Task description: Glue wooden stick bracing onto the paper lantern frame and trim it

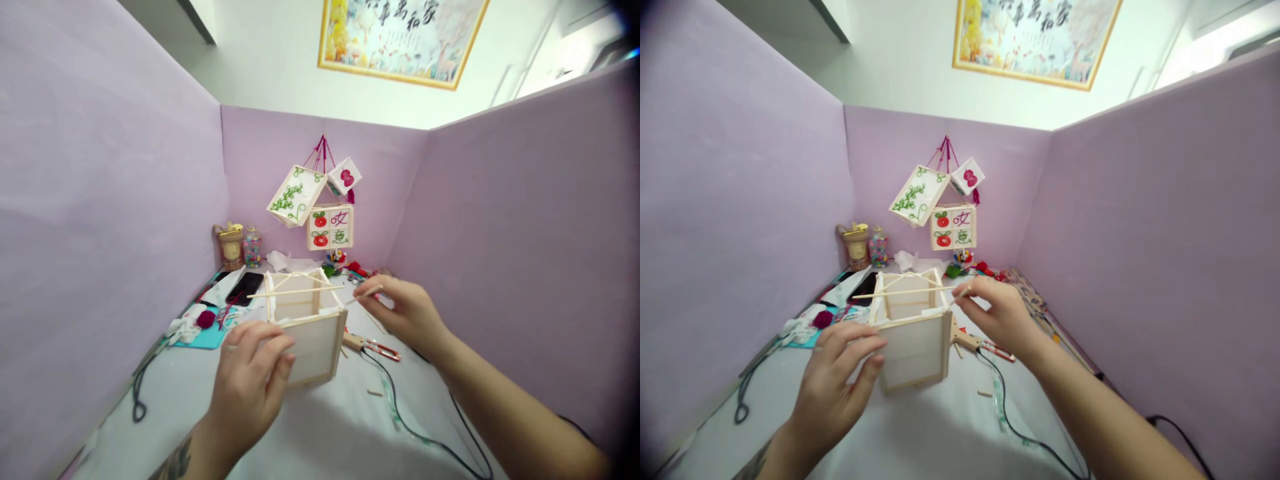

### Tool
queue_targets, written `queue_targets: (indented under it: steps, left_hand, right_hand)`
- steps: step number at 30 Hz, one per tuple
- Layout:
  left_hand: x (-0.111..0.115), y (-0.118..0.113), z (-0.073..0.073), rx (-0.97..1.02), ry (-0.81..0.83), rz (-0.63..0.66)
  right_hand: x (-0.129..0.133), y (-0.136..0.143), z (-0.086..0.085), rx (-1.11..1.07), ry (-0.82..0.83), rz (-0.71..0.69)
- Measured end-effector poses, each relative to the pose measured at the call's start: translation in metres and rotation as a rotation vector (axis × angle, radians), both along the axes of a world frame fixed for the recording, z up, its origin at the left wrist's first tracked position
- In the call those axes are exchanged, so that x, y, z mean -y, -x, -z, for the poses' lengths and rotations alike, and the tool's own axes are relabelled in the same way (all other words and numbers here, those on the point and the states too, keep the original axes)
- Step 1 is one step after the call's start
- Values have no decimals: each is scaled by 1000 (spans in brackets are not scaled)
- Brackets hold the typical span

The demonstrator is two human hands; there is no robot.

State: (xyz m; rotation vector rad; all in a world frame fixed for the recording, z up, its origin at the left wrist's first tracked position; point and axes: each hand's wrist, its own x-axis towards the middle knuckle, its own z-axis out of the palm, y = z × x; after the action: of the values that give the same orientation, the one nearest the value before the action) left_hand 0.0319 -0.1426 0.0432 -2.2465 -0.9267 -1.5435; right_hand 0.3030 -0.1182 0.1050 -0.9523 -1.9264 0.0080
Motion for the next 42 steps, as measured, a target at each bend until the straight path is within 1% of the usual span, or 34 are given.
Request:
queue_targets:
  steps: [1, 3, 5, 7, 9, 13, 18, 22, 26, 31, 33, 38, 42]
  left_hand:
    - [-2, -6, -10, -28, 4, 4]
    - [-8, -15, -26, -65, 13, 10]
    - [-17, -21, -34, -77, 28, 21]
    - [-25, -24, -36, -50, 27, 34]
    - [-31, -24, -33, -3, 14, 47]
    - [-36, -23, -19, 57, 15, 58]
    - [-35, -22, -3, 39, -25, 54]
    - [-37, -23, 3, 25, -103, 59]
    - [-39, -24, 5, 35, -152, 30]
    - [-39, -23, 4, 12, -191, 83]
    - [-38, -23, 4, 19, -180, 86]
    - [-34, -26, 3, 56, -192, 47]
    - [-34, -30, 0, 64, -189, 1]
  right_hand:
    - [-6, 5, -10, 44, -17, -30]
    - [-19, 12, -22, 144, -23, -90]
    - [-30, 15, -25, 248, -15, -126]
    - [-36, 14, -23, 327, -12, -132]
    - [-38, 13, -20, 368, -12, -135]
    - [-37, 13, -15, 418, -19, -145]
    - [-35, 21, -16, 506, -58, -206]
    - [-34, 30, -17, 651, -19, -185]
    - [-38, 38, -18, 780, 1, -174]
    - [-45, 43, -15, 833, 32, -183]
    - [-46, 43, -13, 833, 4, -176]
    - [-44, 42, -13, 827, -138, -158]
    - [-44, 42, -15, 864, -166, -138]
